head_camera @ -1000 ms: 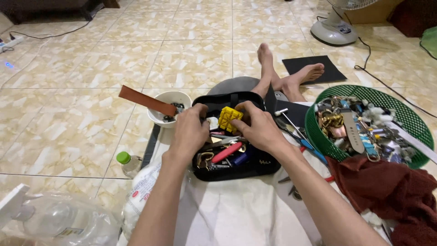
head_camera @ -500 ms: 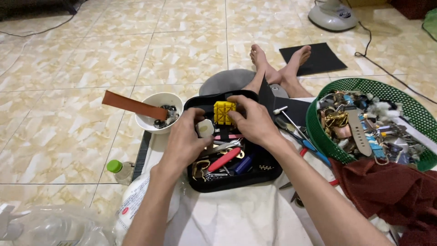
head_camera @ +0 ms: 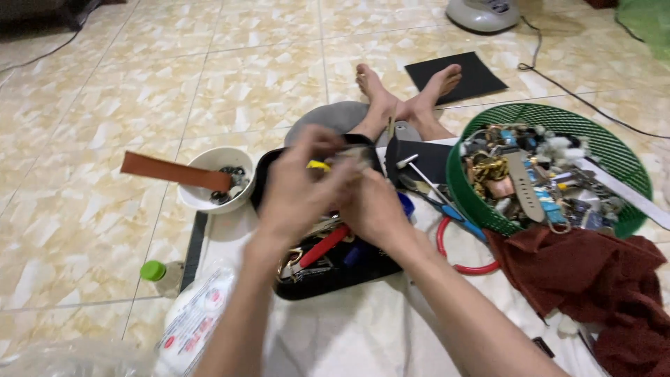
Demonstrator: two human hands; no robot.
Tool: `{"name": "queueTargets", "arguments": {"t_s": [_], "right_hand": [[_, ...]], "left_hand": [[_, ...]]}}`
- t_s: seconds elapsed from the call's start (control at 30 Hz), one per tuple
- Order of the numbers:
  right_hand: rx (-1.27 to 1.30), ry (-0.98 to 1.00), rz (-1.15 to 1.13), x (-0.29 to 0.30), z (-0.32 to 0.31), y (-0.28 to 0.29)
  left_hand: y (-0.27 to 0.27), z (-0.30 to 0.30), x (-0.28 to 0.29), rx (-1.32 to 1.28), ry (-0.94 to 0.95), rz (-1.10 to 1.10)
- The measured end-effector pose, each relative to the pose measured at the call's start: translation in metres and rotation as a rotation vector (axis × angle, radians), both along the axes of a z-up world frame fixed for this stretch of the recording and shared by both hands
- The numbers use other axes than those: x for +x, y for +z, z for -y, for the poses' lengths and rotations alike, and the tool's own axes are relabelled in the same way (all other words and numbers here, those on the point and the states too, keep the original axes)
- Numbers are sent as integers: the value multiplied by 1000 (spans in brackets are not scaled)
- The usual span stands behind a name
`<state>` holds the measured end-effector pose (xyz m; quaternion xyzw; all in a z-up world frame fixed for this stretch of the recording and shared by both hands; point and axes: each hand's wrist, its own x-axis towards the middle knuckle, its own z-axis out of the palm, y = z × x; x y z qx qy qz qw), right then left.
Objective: Using a watch repair kit and a link remover tool to adjust the length of a watch band while sitting on the floor.
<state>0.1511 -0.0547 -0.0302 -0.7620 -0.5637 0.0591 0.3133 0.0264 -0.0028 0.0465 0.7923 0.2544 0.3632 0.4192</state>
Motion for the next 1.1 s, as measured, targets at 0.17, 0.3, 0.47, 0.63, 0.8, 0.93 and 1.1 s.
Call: {"name": "queueTargets", "arguments": {"t_s": [0.17, 0.3, 0.47, 0.63, 0.8, 0.93, 1.1], "right_hand": [[87, -18, 218, -1, 21, 11], [-49, 107, -101, 4, 11, 11], [-55, 93, -87, 4, 11, 9], [-41, 96, -96, 8, 9, 5], [2, 64, -142, 1, 13, 14], [5, 59, -139, 7, 3, 2], [124, 63, -97, 4, -2, 5]], "left_hand": [[-9, 42, 102, 213, -230, -128], [-27, 68, 150, 319, -276, -378], [-25, 73, 135, 379, -350, -366], [-43, 82, 141, 383, -413, -298], [-50, 88, 135, 387, -582, -388], [-45, 76, 124, 287, -633, -301], [-54, 26, 90, 379, -35, -107]]}}
